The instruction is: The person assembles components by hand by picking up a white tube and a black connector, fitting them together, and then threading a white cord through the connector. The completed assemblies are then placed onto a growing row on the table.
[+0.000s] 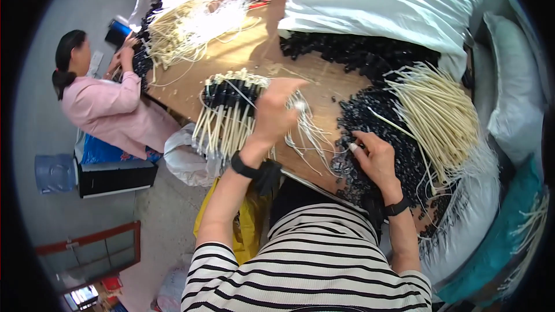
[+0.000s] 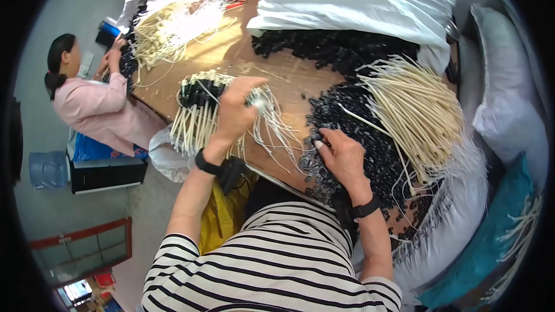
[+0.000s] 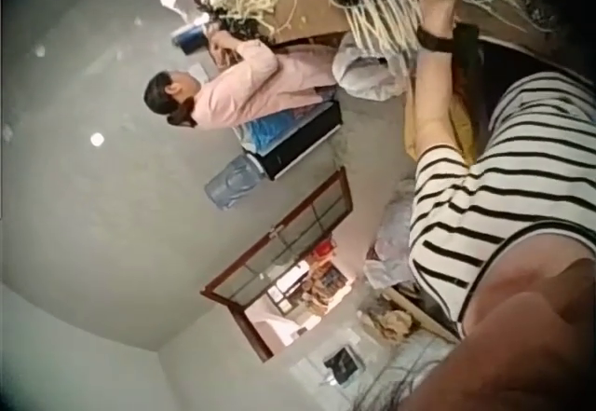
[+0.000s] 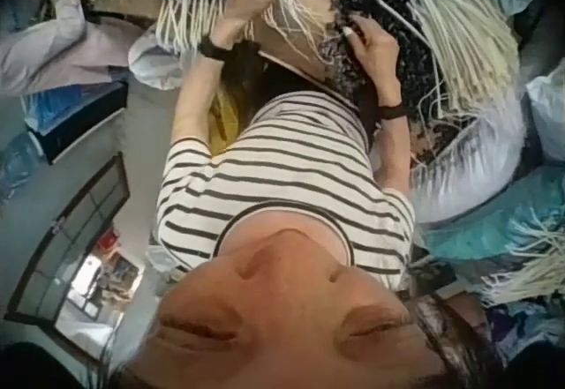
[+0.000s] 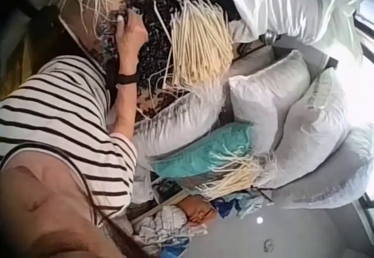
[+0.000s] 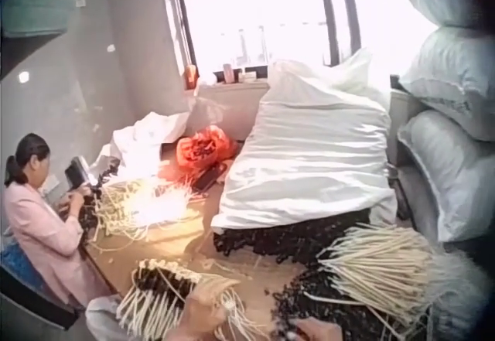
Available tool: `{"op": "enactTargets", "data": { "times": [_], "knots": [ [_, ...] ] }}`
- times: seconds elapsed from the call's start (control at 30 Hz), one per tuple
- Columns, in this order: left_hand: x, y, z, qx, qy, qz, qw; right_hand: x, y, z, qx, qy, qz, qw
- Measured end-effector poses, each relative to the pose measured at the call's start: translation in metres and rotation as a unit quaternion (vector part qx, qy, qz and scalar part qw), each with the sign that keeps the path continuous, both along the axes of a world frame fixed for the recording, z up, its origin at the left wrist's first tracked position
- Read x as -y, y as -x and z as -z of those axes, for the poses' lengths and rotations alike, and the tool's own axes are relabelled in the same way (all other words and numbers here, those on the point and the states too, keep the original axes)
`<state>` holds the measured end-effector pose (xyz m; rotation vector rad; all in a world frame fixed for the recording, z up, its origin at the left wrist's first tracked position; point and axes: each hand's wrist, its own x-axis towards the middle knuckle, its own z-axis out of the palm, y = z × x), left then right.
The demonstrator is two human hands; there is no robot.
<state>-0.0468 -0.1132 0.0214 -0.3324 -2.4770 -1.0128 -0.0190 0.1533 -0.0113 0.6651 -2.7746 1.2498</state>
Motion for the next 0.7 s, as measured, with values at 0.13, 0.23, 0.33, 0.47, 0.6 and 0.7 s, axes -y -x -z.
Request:
{"op": "enactTargets", "data": {
  "times": [0.13,0.23,0.33,0.47,0.6,0.7],
  "knots": [
    [-0.07,0.068,0.027,0.063,-0.029,0.141,0.988,-0.051,0.007,-0.006,-0.05,-0.006,0.127,0.991],
    [-0.087,0.119,0.059,0.036,0.104,0.048,0.993,-0.087,0.006,-0.015,-0.126,-0.159,0.259,0.944],
    [-0.091,0.123,0.072,0.067,0.152,0.008,0.986,-0.117,0.003,-0.011,-0.055,-0.255,0.279,0.924],
    [-0.084,0.103,0.058,0.135,0.155,0.038,0.978,-0.117,0.0,-0.001,-0.048,-0.193,0.235,0.951],
    [-0.065,0.092,0.07,0.139,0.073,0.045,0.987,-0.104,0.013,-0.015,-0.189,-0.183,0.185,0.947],
    [-0.057,0.08,0.066,0.091,0.04,0.011,0.995,-0.09,0.018,-0.031,-0.235,-0.177,0.128,0.947]
  ]
}}
